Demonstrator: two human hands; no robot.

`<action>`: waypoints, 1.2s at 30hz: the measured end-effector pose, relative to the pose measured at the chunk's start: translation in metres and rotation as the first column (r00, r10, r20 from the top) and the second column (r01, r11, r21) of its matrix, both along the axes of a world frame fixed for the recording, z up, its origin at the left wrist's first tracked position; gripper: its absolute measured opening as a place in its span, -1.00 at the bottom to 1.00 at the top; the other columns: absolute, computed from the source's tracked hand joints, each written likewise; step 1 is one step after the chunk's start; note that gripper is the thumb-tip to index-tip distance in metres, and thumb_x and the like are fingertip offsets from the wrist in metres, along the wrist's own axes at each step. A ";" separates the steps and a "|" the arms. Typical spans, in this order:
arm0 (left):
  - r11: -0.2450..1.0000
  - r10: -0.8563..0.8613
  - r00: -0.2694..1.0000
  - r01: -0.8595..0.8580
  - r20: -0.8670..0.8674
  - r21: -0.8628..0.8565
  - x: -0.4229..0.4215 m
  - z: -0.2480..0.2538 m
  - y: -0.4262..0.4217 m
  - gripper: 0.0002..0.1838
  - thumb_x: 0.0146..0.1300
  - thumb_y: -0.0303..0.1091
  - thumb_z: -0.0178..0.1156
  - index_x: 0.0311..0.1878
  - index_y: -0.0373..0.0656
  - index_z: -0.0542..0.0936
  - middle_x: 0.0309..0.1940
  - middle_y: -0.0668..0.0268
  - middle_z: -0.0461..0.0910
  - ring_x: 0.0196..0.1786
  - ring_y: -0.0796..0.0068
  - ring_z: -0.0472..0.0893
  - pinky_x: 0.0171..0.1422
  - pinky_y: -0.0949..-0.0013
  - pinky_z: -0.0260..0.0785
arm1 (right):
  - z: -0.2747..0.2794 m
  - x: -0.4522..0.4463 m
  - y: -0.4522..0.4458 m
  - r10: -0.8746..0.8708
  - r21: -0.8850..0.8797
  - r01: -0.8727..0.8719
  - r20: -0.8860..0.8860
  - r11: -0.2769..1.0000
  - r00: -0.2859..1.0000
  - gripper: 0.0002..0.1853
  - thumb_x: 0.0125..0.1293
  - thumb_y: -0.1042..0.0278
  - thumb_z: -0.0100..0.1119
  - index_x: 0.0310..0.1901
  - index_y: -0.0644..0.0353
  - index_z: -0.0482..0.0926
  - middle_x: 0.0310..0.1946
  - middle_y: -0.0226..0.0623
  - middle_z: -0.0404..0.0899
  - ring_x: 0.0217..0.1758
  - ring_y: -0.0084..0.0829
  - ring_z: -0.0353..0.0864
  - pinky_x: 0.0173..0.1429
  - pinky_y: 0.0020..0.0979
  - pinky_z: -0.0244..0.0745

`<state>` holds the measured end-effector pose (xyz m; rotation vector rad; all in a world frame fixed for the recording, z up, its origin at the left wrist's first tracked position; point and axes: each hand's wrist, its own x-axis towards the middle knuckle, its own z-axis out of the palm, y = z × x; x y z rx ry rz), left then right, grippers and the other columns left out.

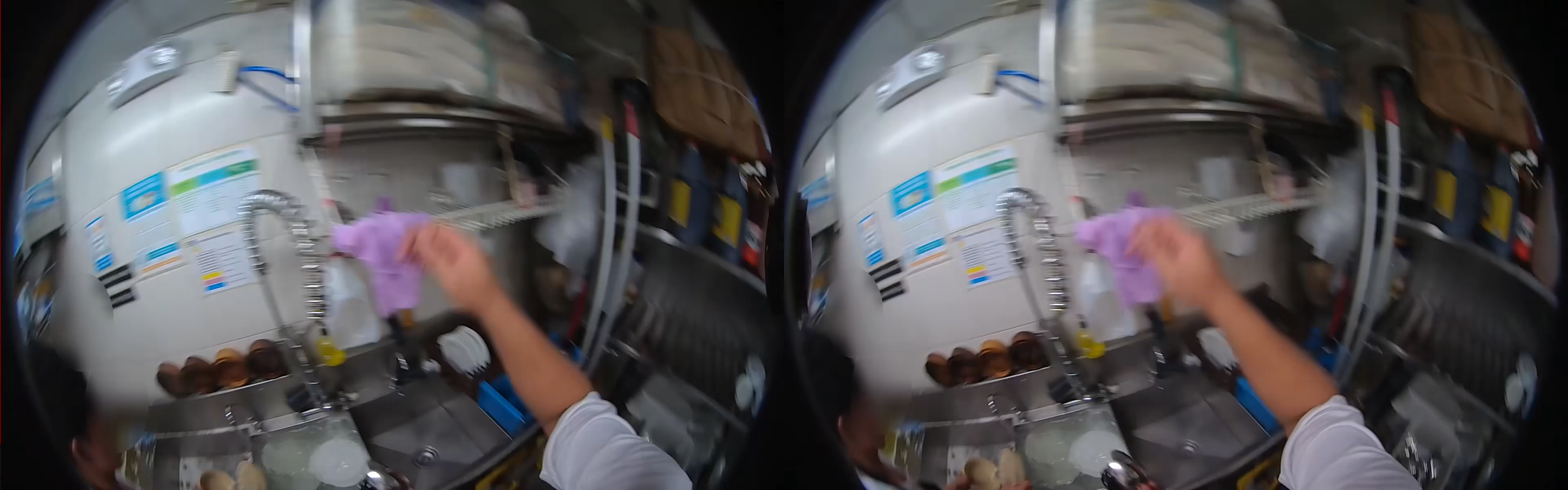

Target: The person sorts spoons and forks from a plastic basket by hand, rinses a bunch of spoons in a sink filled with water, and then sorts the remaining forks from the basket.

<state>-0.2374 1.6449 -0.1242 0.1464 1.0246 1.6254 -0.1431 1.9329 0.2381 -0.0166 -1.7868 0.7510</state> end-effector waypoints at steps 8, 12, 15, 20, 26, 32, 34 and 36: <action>0.828 -0.535 0.843 0.536 0.054 -0.166 0.108 0.010 0.059 -0.61 0.55 -0.01 0.20 -0.35 -0.01 0.40 -0.58 0.44 0.28 -0.52 0.51 0.28 -0.28 0.37 0.26 | -0.363 0.247 -0.166 -0.200 -0.498 0.490 0.527 0.716 0.826 -0.78 0.48 0.24 0.28 -0.04 0.21 0.72 -0.14 -0.21 0.77 -0.08 -0.31 0.76 0.05 -0.32 0.61; 0.525 -0.847 0.532 0.828 0.022 0.196 0.178 -0.015 0.124 -0.73 0.53 -0.02 0.20 -0.19 0.05 0.46 -0.47 0.51 0.35 -0.44 0.55 0.39 -0.25 0.25 0.42 | -0.430 0.368 -0.272 -0.367 -0.560 0.704 0.604 0.436 0.708 -0.76 0.46 0.19 0.28 -0.02 0.16 0.72 -0.19 -0.25 0.79 -0.11 -0.32 0.78 0.02 -0.29 0.63; 0.449 -0.893 0.450 0.892 -0.020 0.050 0.269 -0.012 0.129 -0.80 0.45 -0.20 0.23 -0.26 0.01 0.45 -0.50 0.50 0.34 -0.40 0.56 0.39 -0.19 0.26 0.38 | -0.458 0.474 -0.360 -0.472 -0.546 0.836 0.726 0.047 0.501 -0.74 0.44 0.14 0.30 -0.04 0.14 0.75 -0.20 -0.25 0.80 -0.11 -0.27 0.80 0.03 -0.27 0.65; 0.251 -0.966 0.253 0.967 -0.045 0.052 0.396 -0.066 0.135 -0.65 0.44 -0.25 0.25 -0.44 0.00 0.33 -0.55 0.49 0.23 -0.45 0.54 0.33 -0.11 0.28 0.36 | -0.495 0.634 -0.383 0.037 0.109 0.912 0.994 -0.395 -0.103 -0.50 0.40 -0.19 0.24 -0.07 0.16 0.78 -0.15 -0.07 0.80 -0.04 -0.06 0.81 0.10 -0.13 0.68; 0.143 -0.962 0.139 0.990 -0.233 0.000 0.525 -0.095 0.111 -0.69 0.42 -0.19 0.32 -0.35 -0.11 0.44 -0.52 0.42 0.36 -0.40 0.47 0.43 -0.08 0.24 0.42 | -0.548 0.694 -0.362 0.277 0.008 0.956 0.958 -0.294 0.077 -0.40 0.39 -0.31 0.21 -0.07 0.18 0.76 -0.17 -0.02 0.80 -0.03 0.02 0.80 0.07 -0.06 0.69; 0.212 -0.867 0.198 0.977 -0.458 0.020 0.610 -0.106 0.122 -0.38 0.44 0.00 0.33 0.23 -0.43 0.58 0.02 0.02 0.74 0.02 0.19 0.71 0.15 0.18 0.59 | -0.442 0.781 -0.330 -0.480 0.273 0.950 0.860 0.151 -0.171 -0.89 0.24 0.34 0.28 -0.23 0.11 0.62 -0.35 -0.20 0.69 -0.13 -0.12 0.74 -0.09 -0.15 0.68; 0.145 -0.919 0.197 0.974 -0.342 0.173 0.634 -0.117 0.132 -0.39 0.44 -0.23 0.36 0.43 -0.24 0.40 0.31 -0.04 0.60 0.30 0.14 0.64 0.27 0.12 0.59 | -0.403 0.794 -0.301 -0.581 0.229 0.908 0.814 0.352 0.020 -0.87 0.22 0.29 0.32 -0.27 0.10 0.59 -0.37 -0.23 0.68 -0.16 -0.14 0.73 -0.14 -0.15 0.68; 0.096 -0.965 0.138 0.978 -0.223 0.187 0.645 -0.135 0.131 -0.32 0.33 -0.18 0.48 0.41 -0.15 0.41 0.21 0.08 0.65 0.26 0.20 0.65 0.28 0.08 0.57 | -0.402 0.784 -0.272 -0.684 0.200 0.868 0.702 0.455 0.197 -0.82 0.22 0.25 0.36 -0.27 0.10 0.57 -0.42 -0.26 0.67 -0.21 -0.17 0.74 -0.22 -0.15 0.67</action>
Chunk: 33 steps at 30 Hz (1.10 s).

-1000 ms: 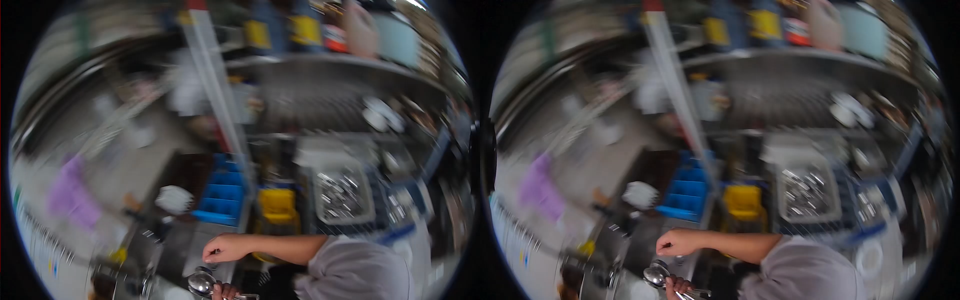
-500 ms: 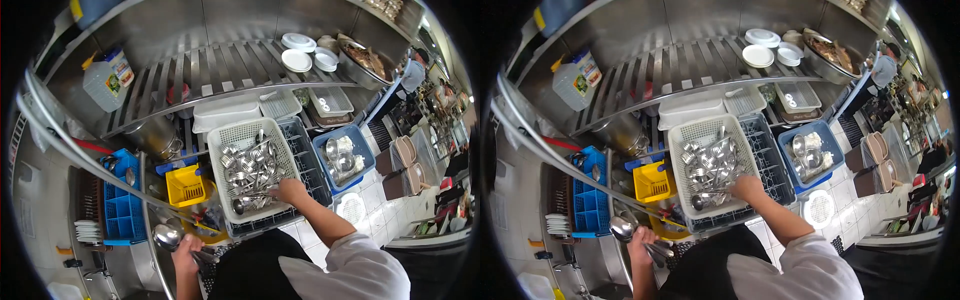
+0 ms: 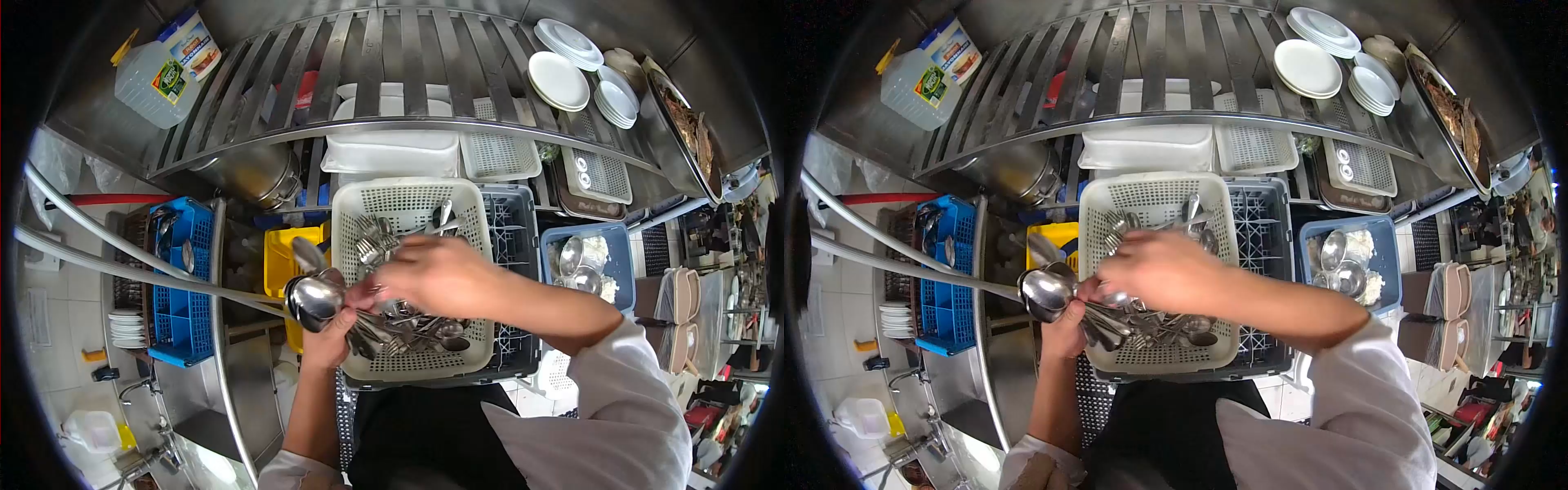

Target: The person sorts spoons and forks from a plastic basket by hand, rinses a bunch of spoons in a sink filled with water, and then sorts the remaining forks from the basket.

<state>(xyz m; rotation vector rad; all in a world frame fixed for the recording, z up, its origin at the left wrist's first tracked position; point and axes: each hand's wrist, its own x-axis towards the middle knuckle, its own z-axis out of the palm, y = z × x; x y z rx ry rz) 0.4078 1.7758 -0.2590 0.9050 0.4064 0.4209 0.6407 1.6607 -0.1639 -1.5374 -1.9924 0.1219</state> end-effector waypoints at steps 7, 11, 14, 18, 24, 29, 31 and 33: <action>0.959 0.122 0.984 -0.083 0.130 -0.271 -0.043 0.015 -0.028 -0.54 0.25 -0.26 0.44 0.15 -0.03 0.48 -0.52 0.56 0.27 -0.48 0.67 0.31 -0.09 0.27 0.39 | -0.089 -0.059 0.032 -0.199 -0.263 0.029 -0.652 0.964 0.732 -0.73 0.25 0.36 0.43 -0.04 0.16 0.62 -0.29 -0.24 0.64 -0.15 -0.20 0.70 0.01 -0.23 0.64; 0.934 0.308 0.951 -0.295 0.039 -0.202 -0.146 0.018 -0.019 -0.70 0.36 -0.15 0.31 0.00 -0.08 0.51 -0.63 0.52 0.25 -0.56 0.63 0.31 -0.15 0.27 0.40 | -0.169 -0.104 0.012 0.118 -0.360 -0.095 0.041 0.928 0.992 -0.74 0.26 0.19 0.38 -0.08 0.07 0.61 -0.11 -0.25 0.59 0.04 -0.13 0.64 0.06 -0.09 0.60; 0.862 0.477 0.879 -0.469 -0.002 -0.195 -0.231 0.004 -0.018 -0.64 0.37 0.00 0.24 -0.36 -0.08 0.47 -0.69 0.39 0.36 -0.60 0.42 0.41 -0.22 0.19 0.41 | -0.204 -0.126 0.018 0.104 -0.283 -0.091 0.033 0.955 0.994 -0.77 0.23 0.18 0.38 -0.15 0.02 0.61 -0.21 -0.33 0.50 -0.06 -0.19 0.58 -0.01 -0.15 0.59; 0.750 0.650 0.759 -0.635 0.030 -0.183 -0.311 -0.003 -0.015 -0.54 0.43 0.12 0.17 -0.43 -0.03 0.44 -0.76 0.49 0.24 -0.67 0.52 0.29 -0.25 0.20 0.42 | -0.146 -0.109 0.047 0.351 -0.218 -0.332 0.056 0.918 0.935 -0.76 0.21 0.43 0.31 -0.08 0.01 0.65 -0.03 -0.35 0.63 0.02 -0.18 0.66 0.04 -0.17 0.65; 0.599 0.774 0.633 -0.743 -0.021 -0.299 -0.424 -0.022 0.011 -0.72 0.22 -0.22 0.39 -0.21 -0.08 0.47 -0.59 0.36 0.44 -0.50 0.36 0.53 -0.17 0.08 0.55 | -0.015 -0.093 0.136 -0.286 0.114 0.348 -0.367 0.931 0.885 -0.79 0.38 0.72 0.07 0.00 0.29 0.49 -0.17 -0.19 0.62 -0.18 -0.35 0.68 -0.05 -0.35 0.65; 0.702 0.667 0.745 -0.622 0.014 -0.348 -0.487 -0.018 0.052 -0.76 0.23 -0.23 0.32 -0.29 -0.20 0.52 -0.68 0.33 0.36 -0.58 0.40 0.42 -0.21 0.07 0.49 | 0.037 -0.147 0.359 -0.164 0.284 0.567 -0.774 0.773 0.612 -0.87 0.57 0.62 0.03 0.04 0.25 0.38 -0.19 -0.26 0.56 -0.34 -0.49 0.64 -0.20 -0.44 0.62; 0.722 0.640 0.768 -0.599 0.006 -0.346 -0.495 -0.002 0.068 -0.78 0.25 -0.24 0.33 -0.23 -0.20 0.60 -0.70 0.44 0.32 -0.62 0.49 0.36 -0.23 0.11 0.49 | 0.053 -0.198 0.441 -0.014 0.331 0.570 -0.857 0.752 0.515 -0.86 0.56 0.63 0.04 0.05 0.24 0.38 -0.18 -0.26 0.57 -0.35 -0.48 0.65 -0.22 -0.42 0.62; 0.729 0.639 0.770 -0.608 -0.008 -0.313 -0.505 -0.008 0.074 -0.78 0.25 -0.25 0.33 -0.22 -0.23 0.62 -0.70 0.41 0.32 -0.63 0.47 0.36 -0.25 0.09 0.49 | 0.038 -0.233 0.513 0.043 0.342 0.532 -0.867 0.774 0.496 -0.86 0.52 0.64 0.06 0.02 0.23 0.43 -0.18 -0.23 0.61 -0.33 -0.43 0.67 -0.20 -0.40 0.62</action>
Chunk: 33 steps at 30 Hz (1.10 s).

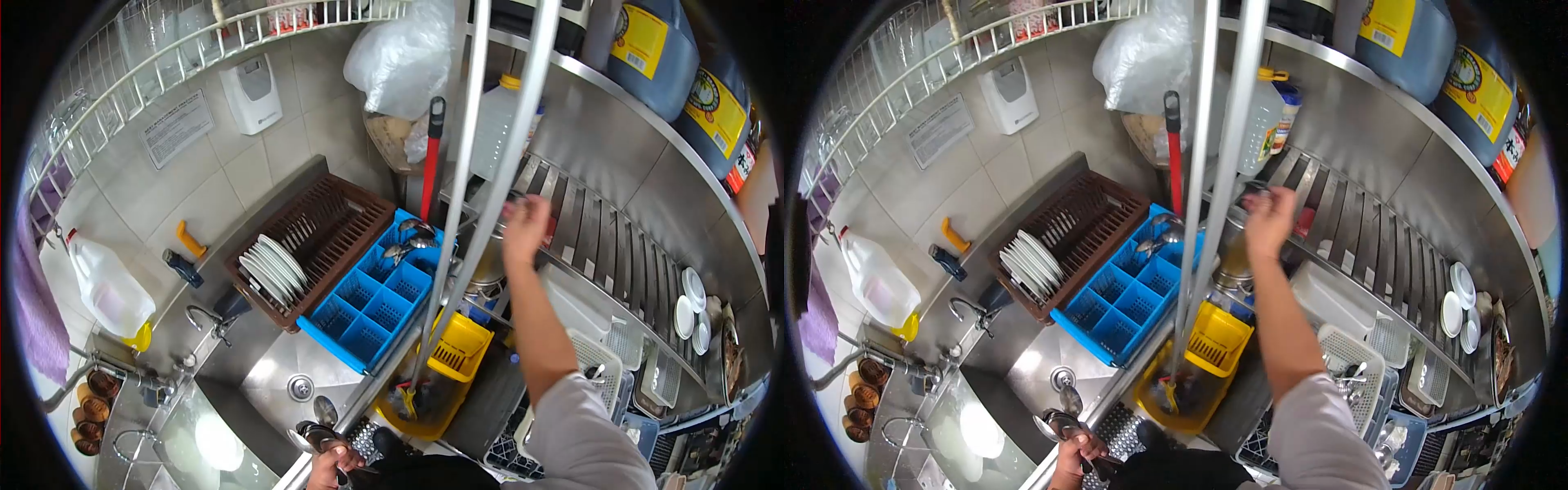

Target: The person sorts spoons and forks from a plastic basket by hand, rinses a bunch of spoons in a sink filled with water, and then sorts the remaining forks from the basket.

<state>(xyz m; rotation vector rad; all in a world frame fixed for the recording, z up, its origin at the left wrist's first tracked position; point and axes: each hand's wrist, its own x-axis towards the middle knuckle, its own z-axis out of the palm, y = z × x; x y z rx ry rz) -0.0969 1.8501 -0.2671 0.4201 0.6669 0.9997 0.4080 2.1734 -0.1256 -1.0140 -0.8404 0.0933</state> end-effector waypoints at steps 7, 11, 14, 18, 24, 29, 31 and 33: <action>0.999 0.037 0.992 -0.034 -0.117 0.036 -0.020 -0.038 -0.027 -0.66 0.42 -0.11 0.28 -0.39 -0.06 0.45 -0.66 0.41 0.30 -0.59 0.46 0.33 -0.26 0.21 0.39 | -0.079 -0.067 0.073 0.170 -0.227 0.046 0.835 0.973 0.523 -0.84 0.19 0.63 0.22 -0.21 0.20 0.66 -0.19 -0.13 0.71 -0.08 -0.05 0.73 0.08 -0.14 0.64; 0.981 0.079 0.930 -0.136 -0.358 -0.137 0.002 0.006 -0.043 -0.57 0.50 -0.02 0.22 -0.50 0.05 0.40 -0.64 0.36 0.35 -0.59 0.38 0.33 -0.43 0.30 0.27 | -0.154 -0.031 0.071 0.360 -0.515 0.241 0.800 0.823 0.479 -0.72 0.31 0.15 0.19 -0.13 0.14 0.75 -0.11 -0.05 0.79 0.05 -0.08 0.75 0.17 -0.12 0.63; 0.946 0.098 0.881 -0.227 -0.463 -0.231 0.030 0.019 -0.046 -0.50 0.49 0.16 0.18 -0.47 0.03 0.45 -0.62 0.29 0.45 -0.58 0.32 0.44 -0.42 0.27 0.35 | -0.089 -0.019 0.033 0.553 -0.659 0.363 0.751 0.659 0.362 -0.54 0.34 0.27 0.18 0.29 -0.01 0.55 0.26 -0.06 0.55 0.36 0.10 0.54 0.36 0.06 0.53; 0.924 -0.130 0.916 -0.027 -0.380 -0.381 0.015 -0.042 -0.046 -0.38 0.33 0.35 0.26 -0.26 -0.14 0.56 -0.36 0.18 0.59 -0.45 0.21 0.53 -0.33 0.11 0.53 | -0.019 0.024 -0.067 0.499 -0.665 0.068 0.621 0.744 0.605 -0.40 0.27 0.21 0.40 0.34 0.10 0.51 0.21 -0.04 0.64 0.30 0.05 0.60 0.36 -0.03 0.53; 0.973 -0.225 0.920 0.195 0.320 0.124 0.162 -0.006 -0.059 -0.51 0.39 -0.08 0.35 0.16 -0.27 0.53 0.05 0.07 0.62 0.21 -0.04 0.56 0.30 -0.10 0.49 | -0.049 0.106 -0.353 0.685 -0.767 -0.284 0.263 0.576 0.679 -0.76 0.33 0.14 0.39 -0.10 0.08 0.70 -0.30 -0.20 0.72 -0.16 -0.08 0.75 -0.05 -0.08 0.63; 0.878 -0.475 0.824 0.466 0.310 0.108 0.307 0.029 -0.081 -0.60 0.54 0.08 0.18 -0.32 0.03 0.40 -0.67 0.59 0.24 -0.57 0.62 0.33 -0.06 0.20 0.43 | -0.168 0.280 -0.476 0.254 -0.829 0.475 0.547 0.294 0.798 -0.82 0.34 0.31 0.26 -0.10 0.11 0.73 -0.23 -0.05 0.77 -0.19 0.05 0.77 -0.06 -0.08 0.67; 0.850 -0.519 0.832 0.527 0.197 0.016 0.345 0.030 -0.098 -0.63 0.52 0.03 0.21 -0.32 0.04 0.39 -0.65 0.59 0.25 -0.54 0.64 0.34 -0.10 0.26 0.37 | -0.194 0.330 -0.495 0.335 -0.829 0.508 0.560 0.236 0.758 -0.82 0.30 0.32 0.24 -0.12 0.11 0.74 -0.14 -0.13 0.77 -0.01 -0.06 0.74 0.10 -0.12 0.62; 0.847 -0.514 0.838 0.530 0.184 -0.049 0.377 0.035 -0.119 -0.72 0.47 -0.11 0.27 -0.25 0.03 0.40 -0.62 0.59 0.27 -0.52 0.64 0.32 -0.11 0.25 0.38 | -0.202 0.353 -0.508 0.647 -0.678 0.588 0.694 0.441 0.315 -0.80 0.25 0.35 0.25 -0.13 0.14 0.74 -0.02 -0.23 0.74 0.23 -0.18 0.60 0.32 -0.15 0.47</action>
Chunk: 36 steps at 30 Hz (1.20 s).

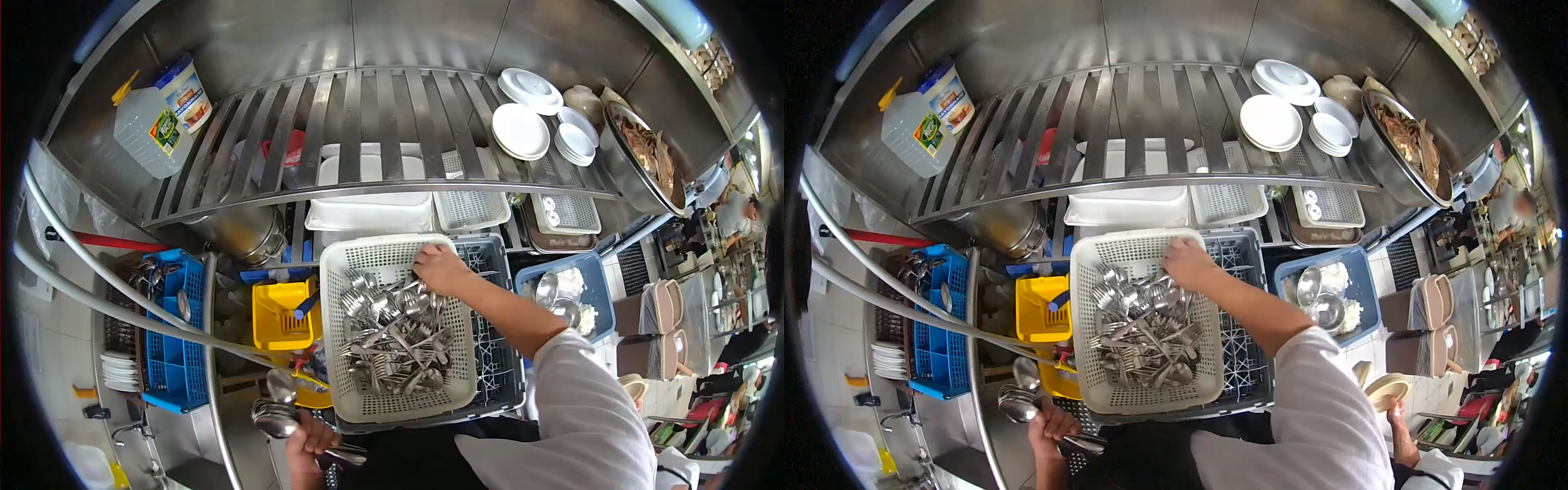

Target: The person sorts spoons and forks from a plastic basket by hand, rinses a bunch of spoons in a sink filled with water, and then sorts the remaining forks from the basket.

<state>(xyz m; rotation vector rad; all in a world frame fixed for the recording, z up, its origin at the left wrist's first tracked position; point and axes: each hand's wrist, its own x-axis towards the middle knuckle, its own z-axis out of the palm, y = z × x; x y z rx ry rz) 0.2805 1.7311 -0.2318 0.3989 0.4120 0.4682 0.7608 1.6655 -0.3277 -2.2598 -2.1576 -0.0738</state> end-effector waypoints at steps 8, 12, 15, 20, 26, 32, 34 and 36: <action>0.996 0.057 0.997 -0.061 -0.052 -0.071 0.035 0.003 -0.030 -0.70 0.41 -0.25 0.32 -0.33 0.00 0.37 -0.61 0.55 0.29 -0.49 0.60 0.37 -0.07 0.20 0.44 | 0.099 -0.021 -0.024 -0.013 -0.646 -0.497 -0.618 0.579 0.786 -0.80 0.14 0.40 0.32 -0.22 0.25 0.79 -0.23 -0.01 0.77 -0.09 -0.07 0.78 -0.01 -0.06 0.65; 0.993 0.093 0.989 -0.101 -0.113 -0.068 0.027 0.000 -0.031 -0.73 0.41 -0.27 0.28 -0.33 0.00 0.37 -0.61 0.54 0.28 -0.49 0.60 0.35 -0.05 0.20 0.43 | 0.085 -0.011 -0.006 -0.011 -0.428 -0.118 -0.285 0.896 0.958 -0.79 0.26 0.35 0.24 -0.21 0.26 0.78 -0.16 -0.01 0.77 0.00 -0.08 0.76 0.00 -0.07 0.66; 0.990 0.111 0.982 -0.123 -0.151 -0.075 0.023 -0.002 -0.038 -0.75 0.41 -0.29 0.27 -0.31 -0.01 0.37 -0.60 0.53 0.26 -0.49 0.59 0.33 -0.04 0.20 0.43 | 0.034 -0.006 0.026 -0.173 -0.275 0.151 -0.057 0.950 0.983 -0.75 0.27 0.38 0.24 -0.07 0.22 0.77 -0.03 -0.05 0.73 0.08 -0.04 0.73 0.01 -0.07 0.69; 0.984 0.174 0.962 -0.178 -0.209 0.002 0.001 -0.002 -0.038 -0.80 0.45 -0.31 0.21 -0.27 0.00 0.39 -0.61 0.56 0.24 -0.50 0.62 0.33 -0.02 0.18 0.50 | -0.003 -0.034 0.040 -0.303 -0.430 0.311 0.090 0.847 0.949 -0.52 0.34 0.36 0.16 0.28 0.26 0.62 0.29 0.01 0.44 0.26 -0.04 0.57 0.11 -0.12 0.65; 0.962 0.256 0.949 -0.269 -0.182 -0.053 -0.048 -0.010 -0.018 -0.79 0.45 -0.30 0.22 -0.30 0.01 0.39 -0.62 0.56 0.22 -0.50 0.63 0.31 -0.02 0.19 0.49 | -0.010 -0.032 0.030 0.120 -0.427 0.077 0.415 0.901 0.902 -0.69 0.36 0.23 0.19 0.01 0.04 0.84 0.24 -0.24 0.44 0.33 -0.15 0.31 0.21 -0.15 0.36; 0.943 0.298 0.954 -0.297 -0.012 -0.148 -0.129 -0.033 0.030 -0.75 0.47 -0.28 0.18 -0.35 0.04 0.36 -0.65 0.60 0.22 -0.54 0.65 0.31 -0.07 0.22 0.48 | 0.006 -0.007 0.022 0.355 -0.456 -0.216 0.245 0.863 0.902 -0.77 0.09 0.09 0.35 -0.25 -0.07 0.79 -0.06 -0.46 0.67 0.20 -0.30 0.53 0.32 -0.10 0.40; 0.941 0.321 0.947 -0.320 -0.013 -0.114 -0.167 -0.036 0.053 -0.72 0.46 -0.23 0.20 -0.38 0.06 0.35 -0.67 0.61 0.20 -0.55 0.64 0.30 -0.09 0.25 0.46 | 0.021 0.007 0.022 0.417 -0.463 -0.313 0.142 0.830 0.898 -0.73 0.06 -0.03 0.39 -0.28 -0.07 0.75 -0.10 -0.40 0.69 0.23 -0.27 0.56 0.38 -0.06 0.39; 0.966 0.258 0.964 -0.259 -0.069 -0.002 -0.203 -0.033 0.078 -0.70 0.43 -0.18 0.24 -0.38 0.07 0.36 -0.68 0.61 0.19 -0.57 0.64 0.29 -0.12 0.26 0.44 | 0.092 -0.017 0.033 0.102 -0.467 -0.183 -0.194 0.865 0.976 -0.69 0.16 0.09 0.45 -0.16 0.08 0.70 -0.13 -0.20 0.70 0.09 -0.09 0.65 0.21 -0.10 0.53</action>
